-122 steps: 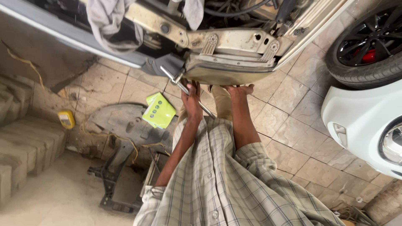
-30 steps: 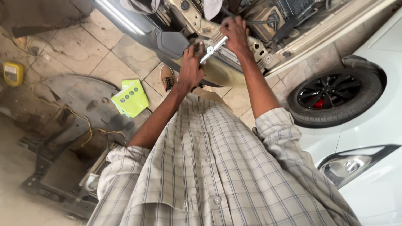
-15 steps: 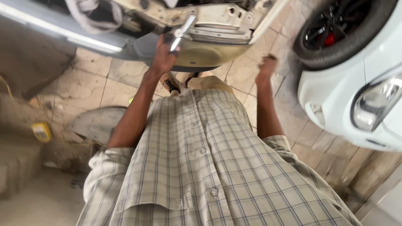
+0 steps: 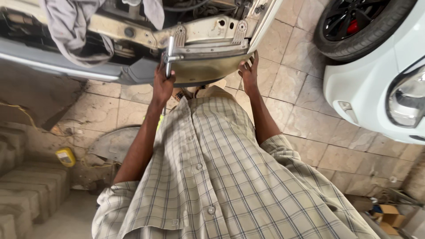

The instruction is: The person uses a socket wrench to unscrew bolts from the headlight housing of a car, removes a connector from the back of the headlight, and then aligns and tightens the headlight unit back into place.

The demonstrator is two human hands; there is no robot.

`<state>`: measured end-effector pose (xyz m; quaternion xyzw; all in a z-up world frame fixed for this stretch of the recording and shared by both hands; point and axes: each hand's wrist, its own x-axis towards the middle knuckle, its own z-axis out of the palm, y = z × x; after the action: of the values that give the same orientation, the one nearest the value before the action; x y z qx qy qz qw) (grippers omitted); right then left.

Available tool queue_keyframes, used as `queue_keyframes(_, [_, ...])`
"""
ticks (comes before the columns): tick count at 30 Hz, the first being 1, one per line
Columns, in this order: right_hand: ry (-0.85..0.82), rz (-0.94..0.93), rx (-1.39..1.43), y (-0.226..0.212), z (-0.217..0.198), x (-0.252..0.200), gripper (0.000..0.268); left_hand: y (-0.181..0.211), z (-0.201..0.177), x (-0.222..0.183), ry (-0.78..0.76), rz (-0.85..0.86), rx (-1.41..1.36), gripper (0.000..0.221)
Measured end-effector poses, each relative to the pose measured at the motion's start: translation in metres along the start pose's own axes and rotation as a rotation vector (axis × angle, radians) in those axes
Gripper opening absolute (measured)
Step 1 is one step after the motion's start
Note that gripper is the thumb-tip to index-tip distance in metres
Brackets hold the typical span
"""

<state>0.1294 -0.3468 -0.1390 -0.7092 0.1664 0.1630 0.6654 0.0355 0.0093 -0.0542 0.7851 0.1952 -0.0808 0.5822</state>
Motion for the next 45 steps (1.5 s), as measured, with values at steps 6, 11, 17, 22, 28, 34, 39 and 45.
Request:
queue_keyframes(6, [0.007, -0.110, 0.160, 0.010, 0.000, -0.001, 0.085, -0.013, 0.009, 0.006, 0.089, -0.170, -0.056, 0.030])
queue_keyframes(11, [-0.040, -0.114, 0.113, 0.012, -0.012, 0.007, 0.082, -0.017, 0.003, 0.006, 0.120, -0.126, -0.140, 0.031])
queue_keyframes(17, [0.227, 0.752, 0.725, 0.066, -0.003, 0.033, 0.063, -0.027, -0.008, 0.003, 0.066, -0.200, -0.139, 0.026])
queue_keyframes(22, [0.451, 0.866, 0.841, 0.112, 0.061, 0.011, 0.076, -0.030, -0.024, 0.008, -0.028, -0.225, -0.133, 0.022])
queue_keyframes(28, [0.605, 0.854, 0.957, 0.139, 0.133, -0.025, 0.075, -0.057, -0.042, 0.000, -0.155, -0.310, -0.329, 0.012])
queue_keyframes(34, [0.723, 0.759, 1.018, 0.132, 0.171, -0.032, 0.076, -0.027, -0.050, 0.012, -0.222, -0.225, -0.148, 0.006])
queue_keyframes(39, [0.755, 0.831, 1.108, 0.109, 0.173, -0.028, 0.081, -0.009, -0.056, 0.014, -0.269, -0.479, -0.060, 0.017])
queue_keyframes(45, [0.646, 0.753, 1.261, 0.080, 0.170, -0.014, 0.082, 0.014, -0.041, 0.013, -0.258, -0.510, -0.059, 0.032])
